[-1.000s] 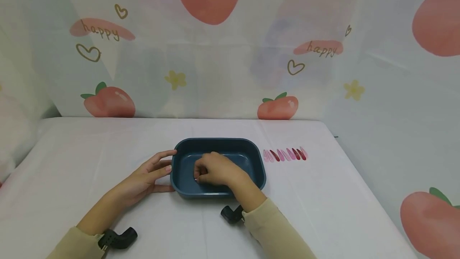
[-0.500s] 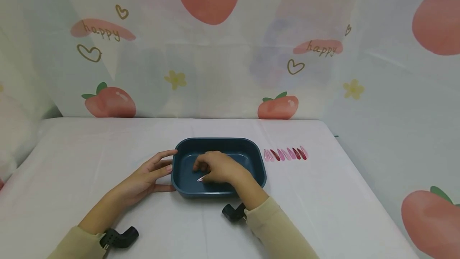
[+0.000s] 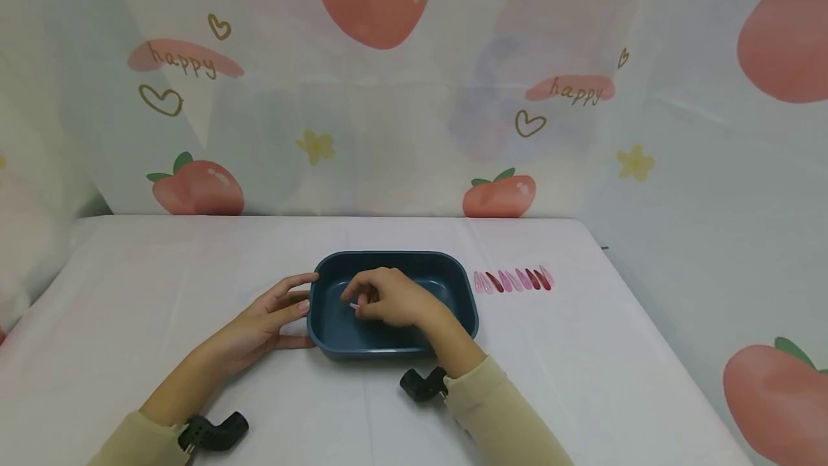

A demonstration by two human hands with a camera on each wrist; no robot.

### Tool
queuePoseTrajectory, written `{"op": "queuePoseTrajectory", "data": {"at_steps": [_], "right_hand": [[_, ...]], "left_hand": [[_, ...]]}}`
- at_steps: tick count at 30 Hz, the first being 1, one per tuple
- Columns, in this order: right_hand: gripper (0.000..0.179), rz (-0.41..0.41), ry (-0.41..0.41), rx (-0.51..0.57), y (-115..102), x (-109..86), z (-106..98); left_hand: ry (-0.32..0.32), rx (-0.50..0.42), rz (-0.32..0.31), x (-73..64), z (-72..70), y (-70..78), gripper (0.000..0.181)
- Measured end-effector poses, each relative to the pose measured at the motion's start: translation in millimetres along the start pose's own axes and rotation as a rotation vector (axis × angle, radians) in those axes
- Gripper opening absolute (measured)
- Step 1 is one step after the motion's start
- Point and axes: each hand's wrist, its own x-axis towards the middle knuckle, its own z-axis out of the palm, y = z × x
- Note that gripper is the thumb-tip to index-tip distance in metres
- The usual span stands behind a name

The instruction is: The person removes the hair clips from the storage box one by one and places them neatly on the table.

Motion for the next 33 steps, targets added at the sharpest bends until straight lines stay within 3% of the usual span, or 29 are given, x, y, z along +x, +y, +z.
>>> {"op": "queuePoseTrajectory", "data": {"at_steps": [5, 10, 19, 33], "right_hand": [[0.027, -0.045, 0.057, 0.195, -2, -2.3, -6], [0.032, -0.046, 0.099, 0.308, -6, -5.5, -11], [0.038, -0.06, 0.079, 0.54, -7, -6.5, -19], [0.044, -0.062, 0.088, 0.617, -6, -11.2, -27]], "left_hand": [[0.003, 0.005, -0.001, 0.2, 0.8, -0.3, 0.053], [0.009, 0.007, -0.007, 0.2, 1.8, 0.9, 0.053], [0.015, 0.0, -0.006, -0.1, 1.6, 1.3, 0.053], [0.007, 0.0, 0.001, -0.6, 2.2, 1.0, 0.053]]}}
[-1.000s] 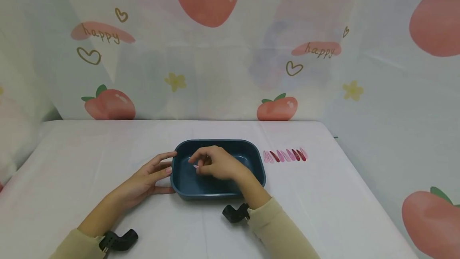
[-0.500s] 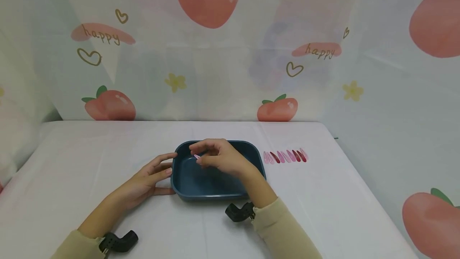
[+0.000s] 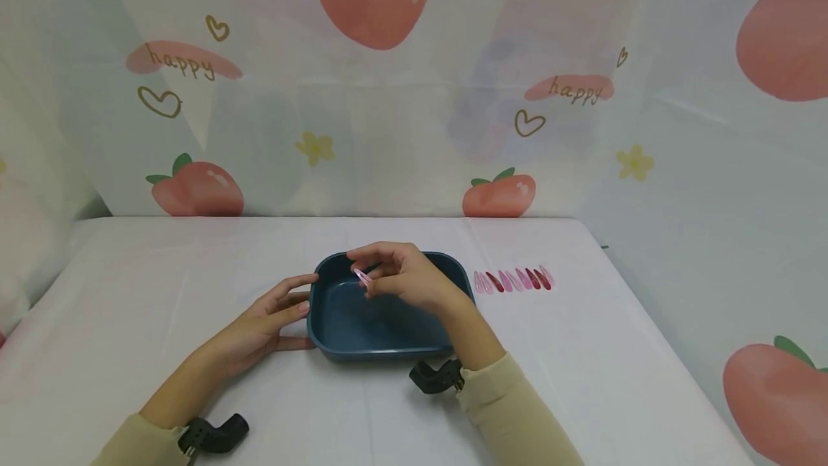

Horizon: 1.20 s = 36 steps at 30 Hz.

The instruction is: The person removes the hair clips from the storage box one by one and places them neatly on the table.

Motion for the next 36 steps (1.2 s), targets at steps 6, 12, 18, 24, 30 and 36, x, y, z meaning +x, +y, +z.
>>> {"op": "queuePoseTrajectory", "data": {"at_steps": [6, 12, 18, 24, 30, 36], "right_hand": [[0.043, -0.014, 0.014, -0.026, -1, -1.6, -4], [0.041, -0.014, -0.005, -0.021, -2, -3.4, -7], [0.036, -0.01, 0.012, -0.016, -2, -4.1, -9], [0.034, -0.024, 0.035, -0.008, -4, -6.2, -12], [0.032, -0.041, 0.075, 0.001, -11, -11.4, -22], [0.035, -0.025, 0.147, -0.047, -17, -24.5, -42]], "left_hand": [[0.003, 0.001, 0.0, 0.4, -0.3, -0.7, 0.052], [0.008, -0.005, -0.004, 0.4, 0.4, -0.9, 0.053], [0.003, -0.004, 0.003, 0.7, 0.1, -0.7, 0.053], [0.005, 0.002, -0.002, 1.6, -0.6, -0.9, 0.054], [0.007, 0.014, -0.001, 4.8, -1.7, -0.7, 0.054], [0.003, 0.001, 0.007, 1.5, -2.7, -1.4, 0.056]]}}
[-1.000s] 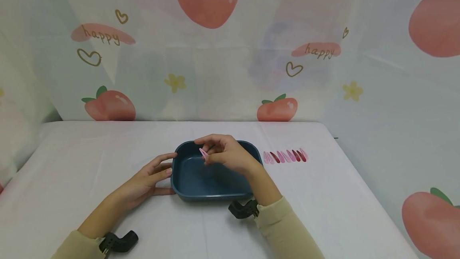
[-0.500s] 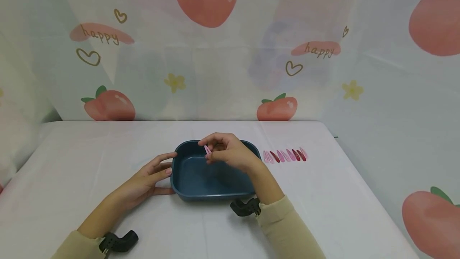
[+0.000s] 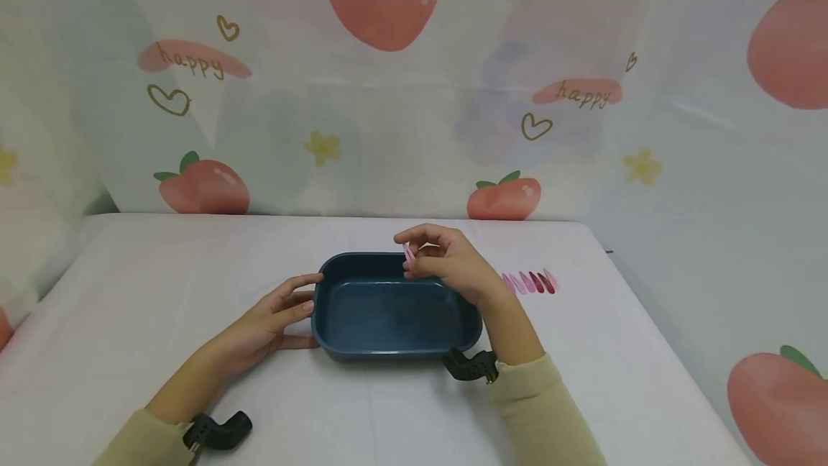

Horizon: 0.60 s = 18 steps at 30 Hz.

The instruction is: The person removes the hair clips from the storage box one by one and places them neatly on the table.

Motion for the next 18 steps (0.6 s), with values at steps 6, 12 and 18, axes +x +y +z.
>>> {"op": "queuePoseTrajectory", "data": {"at_steps": [6, 12, 18], "right_hand": [[0.037, 0.007, 0.063, -0.05, 3, -14.2, -26], [0.039, -0.003, 0.11, -0.048, 10, -25.3, -48], [0.043, -0.018, 0.132, -0.036, 17, -26.7, -62]], "left_hand": [[0.017, 0.007, -0.008, 0.8, -0.9, -1.6, 0.056], [-0.004, 0.004, 0.001, 0.7, -0.4, -2.1, 0.055], [0.005, 0.006, 0.0, 0.2, -0.4, -1.0, 0.055]]}}
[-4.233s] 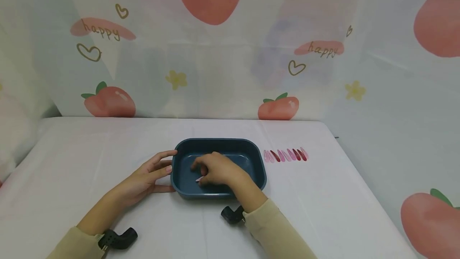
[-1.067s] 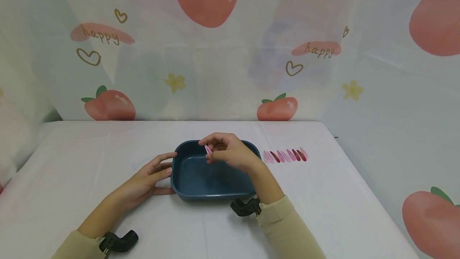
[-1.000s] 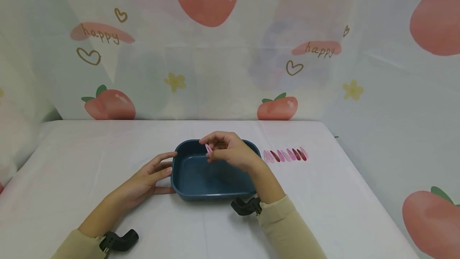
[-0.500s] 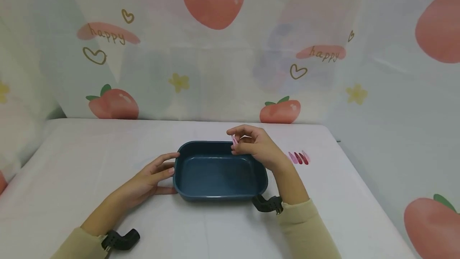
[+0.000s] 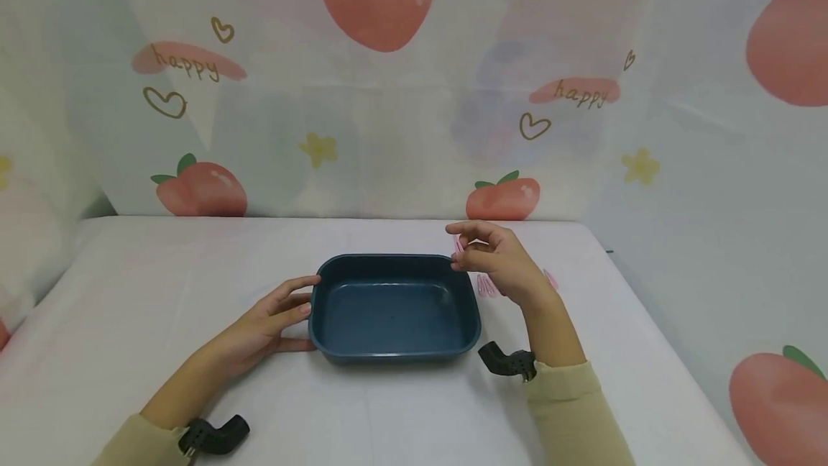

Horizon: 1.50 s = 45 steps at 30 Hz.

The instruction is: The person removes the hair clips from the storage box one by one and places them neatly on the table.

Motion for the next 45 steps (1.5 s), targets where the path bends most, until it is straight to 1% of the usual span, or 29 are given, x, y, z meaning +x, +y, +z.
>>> {"op": "queuePoseTrajectory", "data": {"at_steps": [4, 13, 17, 21, 28, 32, 37, 42, 45], "right_hand": [[0.043, -0.007, 0.012, -0.001, 1, 0.2, -5], [0.042, 0.022, 0.05, -0.006, 3, -3.0, -10], [0.042, 0.026, 0.07, -0.007, 5, -3.8, -13], [0.042, 0.034, 0.089, -0.011, 7, -3.7, -16], [0.041, 0.025, 0.106, -0.002, 12, -2.7, -23], [0.04, 0.023, 0.114, 0.005, 16, -3.0, -27], [0.036, 0.05, 0.131, 0.009, 20, -4.0, -30], [0.033, 0.103, 0.159, -0.044, 28, -3.9, -33], [0.033, 0.143, 0.168, -0.051, 34, -4.1, -34]], "left_hand": [[0.005, 0.002, -0.005, 0.7, 0.5, 0.8, 0.054], [0.003, 0.007, -0.012, 1.2, 2.9, 2.9, 0.055], [0.005, 0.008, -0.011, 1.5, 3.9, 4.0, 0.055], [-0.007, 0.012, 0.0, 1.6, 4.3, 4.9, 0.056], [-0.005, -0.001, -0.001, 0.4, 3.2, 4.0, 0.054], [-0.015, -0.004, 0.007, -0.6, 2.5, 2.6, 0.054], [-0.019, -0.006, 0.011, -0.9, 2.5, 1.6, 0.054], [-0.016, 0.0, 0.01, -1.6, 3.0, 1.8, 0.054], [-0.015, 0.002, 0.006, -1.6, 2.9, 1.2, 0.054]]}}
